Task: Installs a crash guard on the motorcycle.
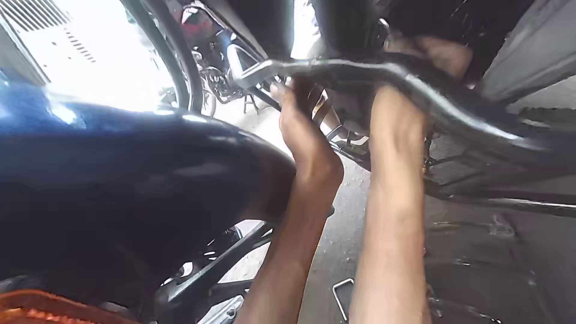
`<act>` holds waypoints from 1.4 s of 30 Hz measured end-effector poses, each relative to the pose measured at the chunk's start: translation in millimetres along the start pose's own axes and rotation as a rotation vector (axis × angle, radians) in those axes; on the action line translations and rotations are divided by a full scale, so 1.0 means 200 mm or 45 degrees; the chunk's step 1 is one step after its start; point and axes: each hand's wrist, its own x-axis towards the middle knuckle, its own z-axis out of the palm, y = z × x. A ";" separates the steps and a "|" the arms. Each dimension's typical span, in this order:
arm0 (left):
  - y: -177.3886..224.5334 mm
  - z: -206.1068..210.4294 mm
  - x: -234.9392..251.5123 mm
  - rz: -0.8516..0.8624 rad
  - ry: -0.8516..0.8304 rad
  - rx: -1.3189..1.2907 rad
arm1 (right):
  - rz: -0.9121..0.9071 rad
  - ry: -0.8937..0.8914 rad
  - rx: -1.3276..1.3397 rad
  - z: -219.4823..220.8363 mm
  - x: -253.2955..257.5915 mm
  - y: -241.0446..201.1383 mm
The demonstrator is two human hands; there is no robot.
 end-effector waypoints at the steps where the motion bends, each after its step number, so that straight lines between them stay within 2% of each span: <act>1: 0.00 0.01 0.00 -0.010 0.015 -0.030 | -0.040 -0.092 0.039 -0.01 0.06 0.06; 2: 0.00 0.01 0.00 -0.008 0.037 -0.067 | -0.128 -0.139 0.140 0.00 0.14 0.14; 3: -0.01 0.02 0.00 0.010 0.057 -0.098 | -0.108 -0.237 0.257 -0.02 0.18 0.18; 5: -0.03 0.03 0.02 0.057 0.071 -0.107 | 0.101 -0.380 0.269 -0.07 0.17 0.13; 6: -0.04 0.03 0.03 0.076 0.067 -0.101 | 0.133 -0.402 0.247 -0.08 0.16 0.11; 9: -0.07 0.04 0.03 0.075 0.075 -0.122 | -0.079 -0.340 -0.077 -0.04 0.21 0.12; 11: -0.09 0.05 0.04 0.073 0.104 -0.148 | -0.190 -0.406 -0.466 -0.04 0.28 0.13; 12: -0.10 0.06 0.04 0.085 0.108 -0.143 | -0.187 -0.447 -0.527 -0.04 0.30 0.13; 15: -0.10 0.07 0.06 0.100 0.119 -0.089 | -0.081 -0.426 -0.507 -0.01 0.28 0.09; 19: -0.11 0.12 0.08 0.112 0.158 -0.158 | 0.180 -0.356 -0.769 0.02 0.24 -0.03; 21: -0.11 0.11 0.08 0.077 0.145 -0.201 | 0.125 -0.382 -0.723 0.00 0.23 0.00; 25: -0.11 0.12 0.07 0.034 0.054 -0.244 | -0.035 -0.600 -0.454 -0.09 0.23 0.03; 27: -0.11 0.13 0.08 0.054 0.021 -0.283 | -0.286 -0.574 -0.380 -0.06 0.32 0.31; 28: -0.10 0.13 0.09 0.071 0.028 -0.299 | -0.342 -0.620 -0.354 -0.04 0.39 0.42; 30: -0.09 0.14 0.10 0.114 0.039 -0.349 | -0.307 -0.738 -0.398 -0.03 0.45 0.49; 35: -0.07 0.15 0.10 0.150 0.087 -0.405 | -0.119 -0.554 -0.331 0.00 0.36 0.46; 37: -0.07 0.14 0.10 0.111 0.097 -0.396 | -0.230 -0.531 -0.239 -0.01 0.35 0.47; 39: -0.06 0.12 0.10 0.110 0.093 -0.367 | -0.448 -0.478 -0.166 -0.01 0.35 0.48; 40: -0.06 0.11 0.09 0.114 0.081 -0.352 | -0.495 -0.444 -0.151 -0.01 0.32 0.42; 41: -0.06 0.11 0.07 0.094 0.062 -0.329 | -0.445 -0.450 -0.162 -0.04 0.27 0.31; 42: -0.05 0.11 0.06 0.072 0.059 -0.325 | -0.266 -0.501 -0.167 -0.08 0.22 0.12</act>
